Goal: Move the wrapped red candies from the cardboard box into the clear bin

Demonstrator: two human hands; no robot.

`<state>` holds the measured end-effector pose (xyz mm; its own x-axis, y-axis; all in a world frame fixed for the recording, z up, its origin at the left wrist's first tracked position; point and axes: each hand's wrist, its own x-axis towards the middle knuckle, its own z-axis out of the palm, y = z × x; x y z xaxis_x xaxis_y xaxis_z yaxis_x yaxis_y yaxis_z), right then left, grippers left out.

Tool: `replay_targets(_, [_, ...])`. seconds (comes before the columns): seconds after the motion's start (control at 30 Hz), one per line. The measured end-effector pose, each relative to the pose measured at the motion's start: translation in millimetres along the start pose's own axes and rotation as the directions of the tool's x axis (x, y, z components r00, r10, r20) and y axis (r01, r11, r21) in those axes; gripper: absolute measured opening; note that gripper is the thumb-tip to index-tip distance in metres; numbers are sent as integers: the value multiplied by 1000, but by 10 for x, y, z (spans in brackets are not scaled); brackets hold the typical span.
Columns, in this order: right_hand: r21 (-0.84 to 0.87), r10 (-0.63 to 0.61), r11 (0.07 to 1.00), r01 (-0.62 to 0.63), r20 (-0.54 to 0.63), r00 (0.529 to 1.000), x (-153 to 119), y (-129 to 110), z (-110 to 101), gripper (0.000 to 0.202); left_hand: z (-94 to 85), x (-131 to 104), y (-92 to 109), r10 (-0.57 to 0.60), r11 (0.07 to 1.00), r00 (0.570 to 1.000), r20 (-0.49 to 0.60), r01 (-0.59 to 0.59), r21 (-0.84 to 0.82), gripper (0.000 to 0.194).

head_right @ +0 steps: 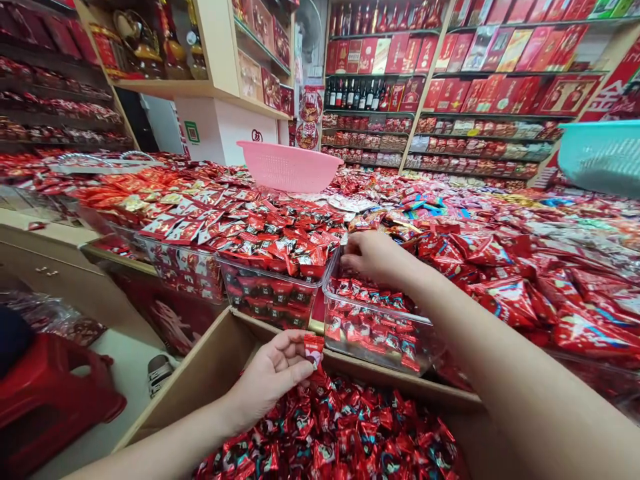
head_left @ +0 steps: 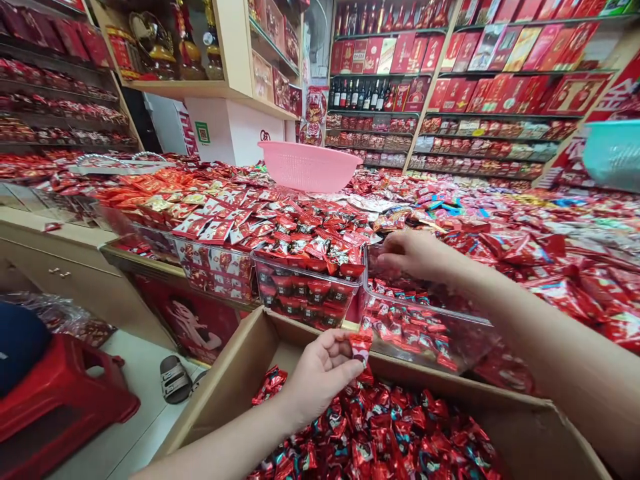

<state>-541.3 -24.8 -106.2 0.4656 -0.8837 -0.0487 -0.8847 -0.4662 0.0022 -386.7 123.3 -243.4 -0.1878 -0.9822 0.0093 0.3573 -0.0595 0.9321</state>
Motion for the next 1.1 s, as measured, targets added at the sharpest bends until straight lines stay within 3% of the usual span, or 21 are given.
replay_targets(0.07, [155,-102,979,135,-203,974,-360,-203,-49,20,32,-27,54,18,999,1000,12,-17,-30,34])
replay_targets(0.1, [261,-170,937,231,-236,957,-568,-313,1,18,50,-44,71,22,999,999,28,-20,-46,37])
replay_targets(0.23, [447,-225,846,290,-193,955,-1264,-655,542,11,111,-131,55,7,994,995,100,4,-112,44])
replay_targets(0.3, [526,-264,785,327,-194,945,-1412,-691,753,8,132,-170,27,-14,992,989,147,32,-120,45])
replay_targets(0.37, [600,-267,721,347,-222,938,-1424,-619,743,6,147,-194,20,-18,992,977,210,43,-116,48])
replay_targets(0.43, [623,-204,708,334,-272,940,-1320,-455,514,10,152,-203,36,2,995,969,246,22,-95,50])
replay_targets(0.5, [588,-70,764,264,-333,941,-1098,-218,200,13,146,-198,53,3,999,976,216,5,-36,48])
replay_targets(0.6, [478,189,878,-15,-318,929,-575,167,-68,19,117,-178,30,-44,997,989,143,35,66,40])
replay_targets(0.67, [417,215,893,-167,-71,974,-198,340,-2,10,89,-161,-18,-58,992,989,135,42,115,37])
replay_targets(0.8, [373,167,894,-249,238,957,286,360,427,3,28,-123,-94,-67,979,987,146,37,201,38])
replay_targets(0.93, [271,149,928,-255,357,922,380,234,686,9,-7,-97,-84,-100,970,986,136,66,232,40])
replay_targets(1.1, [51,177,976,-210,372,911,369,252,683,14,-13,-84,-54,-147,945,978,146,95,314,40])
